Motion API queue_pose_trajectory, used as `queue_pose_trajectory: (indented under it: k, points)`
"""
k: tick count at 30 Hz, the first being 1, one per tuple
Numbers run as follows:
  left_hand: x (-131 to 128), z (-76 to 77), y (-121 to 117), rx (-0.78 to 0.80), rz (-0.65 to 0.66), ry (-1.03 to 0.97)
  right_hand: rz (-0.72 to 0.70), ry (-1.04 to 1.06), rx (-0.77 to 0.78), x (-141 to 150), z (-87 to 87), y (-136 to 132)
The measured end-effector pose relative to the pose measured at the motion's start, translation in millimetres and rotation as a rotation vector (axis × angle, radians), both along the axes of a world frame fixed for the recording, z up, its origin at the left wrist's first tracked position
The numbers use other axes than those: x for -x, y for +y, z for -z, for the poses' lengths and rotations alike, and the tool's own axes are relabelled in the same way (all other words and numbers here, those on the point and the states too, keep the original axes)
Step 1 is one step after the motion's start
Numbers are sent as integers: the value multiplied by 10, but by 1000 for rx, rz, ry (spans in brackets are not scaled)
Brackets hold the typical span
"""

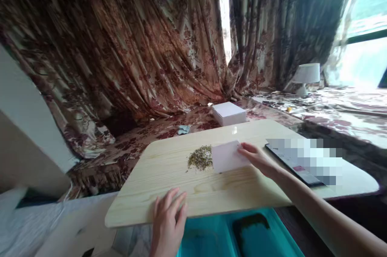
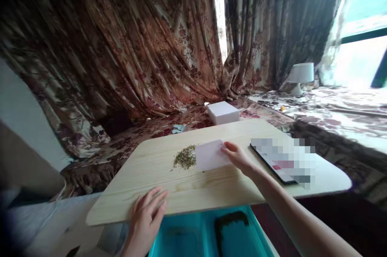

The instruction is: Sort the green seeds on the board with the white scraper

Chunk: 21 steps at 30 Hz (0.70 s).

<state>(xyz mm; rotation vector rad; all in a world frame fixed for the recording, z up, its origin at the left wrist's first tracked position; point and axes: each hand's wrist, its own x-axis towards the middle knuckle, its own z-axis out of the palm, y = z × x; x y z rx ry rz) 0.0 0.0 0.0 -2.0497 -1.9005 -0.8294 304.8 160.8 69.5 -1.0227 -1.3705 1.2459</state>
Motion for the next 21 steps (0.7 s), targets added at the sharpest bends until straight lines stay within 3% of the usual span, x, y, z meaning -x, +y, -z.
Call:
queue_pose_trajectory:
  k: [9, 14, 17, 21]
  points:
    - [22, 27, -21, 12, -10, 7, -49, -56, 53, -53, -69, -70]
    - [89, 161, 37, -53, 23, 68, -88, -96, 93, -91, -118, -152]
    - [156, 254, 88, -115, -28, 95, -135, -113, 107, -127, -140, -218]
    - [272, 310, 147, -129, 61, 213, -163, -128, 140, -199, -171, -305]
